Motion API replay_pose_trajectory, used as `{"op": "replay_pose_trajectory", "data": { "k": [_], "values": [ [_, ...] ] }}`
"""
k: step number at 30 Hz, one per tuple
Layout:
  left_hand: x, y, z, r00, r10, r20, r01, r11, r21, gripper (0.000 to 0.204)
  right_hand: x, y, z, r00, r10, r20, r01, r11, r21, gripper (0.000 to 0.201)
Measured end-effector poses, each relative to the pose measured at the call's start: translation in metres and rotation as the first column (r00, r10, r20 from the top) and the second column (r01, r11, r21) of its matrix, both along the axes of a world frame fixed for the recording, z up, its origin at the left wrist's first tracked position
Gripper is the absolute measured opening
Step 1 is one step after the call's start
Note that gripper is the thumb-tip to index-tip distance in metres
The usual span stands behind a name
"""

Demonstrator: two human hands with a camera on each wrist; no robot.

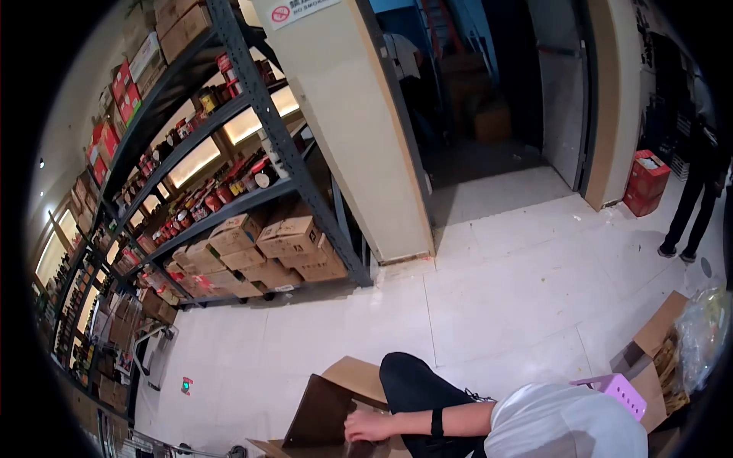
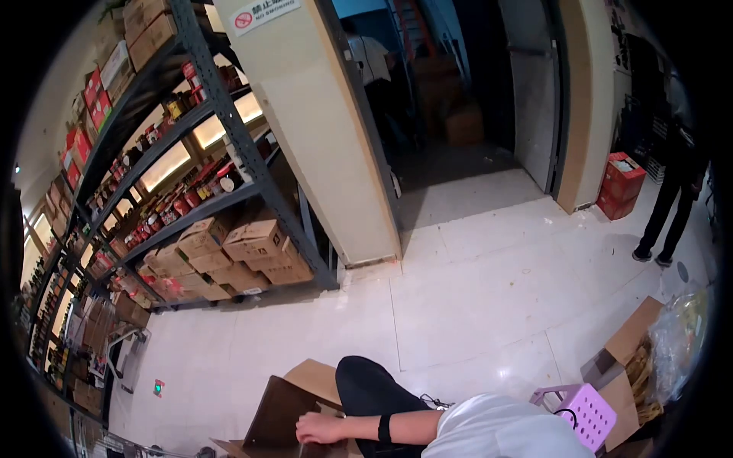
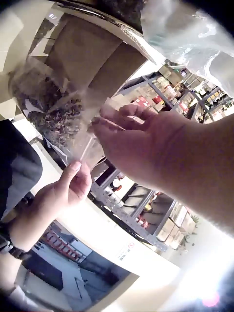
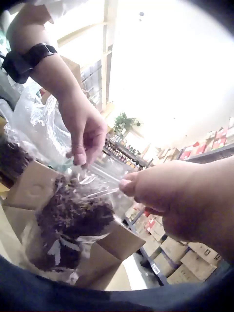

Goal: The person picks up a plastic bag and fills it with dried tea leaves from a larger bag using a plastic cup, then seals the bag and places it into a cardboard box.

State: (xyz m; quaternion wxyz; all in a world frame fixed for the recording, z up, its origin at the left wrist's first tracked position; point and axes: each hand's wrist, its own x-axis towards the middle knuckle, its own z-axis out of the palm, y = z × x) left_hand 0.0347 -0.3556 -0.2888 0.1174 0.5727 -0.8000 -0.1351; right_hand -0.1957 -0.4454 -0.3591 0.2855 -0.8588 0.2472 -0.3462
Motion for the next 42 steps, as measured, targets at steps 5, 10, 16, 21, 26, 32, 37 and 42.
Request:
{"op": "replay_pose_trajectory", "data": {
  "k": [5,10,16,21,26,32,37,42],
  "values": [
    [-0.020,-0.021,-0.004,0.964,0.266,0.027,-0.264,0.962,-0.069,0.018,0.000,-0.010,-0.022,0.752,-0.544,0.373,0.067,0.625,0.777,0.012],
    [-0.030,-0.033,0.006,0.903,0.391,-0.178,-0.411,0.907,-0.092,0.023,-0.022,-0.014,-0.071,0.740,-0.671,0.033,0.242,0.313,0.919,0.008],
    [-0.008,-0.068,-0.016,0.814,0.498,-0.299,-0.536,0.843,-0.055,0.028,-0.025,-0.018,-0.056,0.789,-0.605,0.106,0.065,0.254,0.965,0.015],
    [0.007,-0.085,-0.057,0.572,0.732,-0.370,-0.651,0.680,0.338,0.025,-0.029,-0.018,-0.044,0.800,-0.591,0.100,0.038,0.217,0.976,0.013],
    [0.011,-0.082,-0.093,0.620,0.742,-0.256,-0.694,0.670,0.264,0.024,-0.029,-0.016,-0.039,0.810,-0.580,0.091,0.032,0.198,0.980,0.016],
    [0.017,-0.080,-0.131,0.611,0.781,-0.126,-0.742,0.621,0.253,0.023,-0.030,-0.018,-0.037,0.814,-0.577,0.070,0.025,0.154,0.988,0.014],
    [0.009,-0.090,-0.150,0.602,0.793,-0.092,-0.744,0.599,0.296,0.023,-0.032,-0.020,-0.034,0.812,-0.580,0.064,0.019,0.136,0.990,0.014],
    [-0.004,-0.101,-0.157,0.584,0.806,-0.098,-0.727,0.573,0.379,0.018,-0.030,-0.020,-0.028,0.805,-0.591,0.051,0.027,0.121,0.992,0.014]
  ]
}}
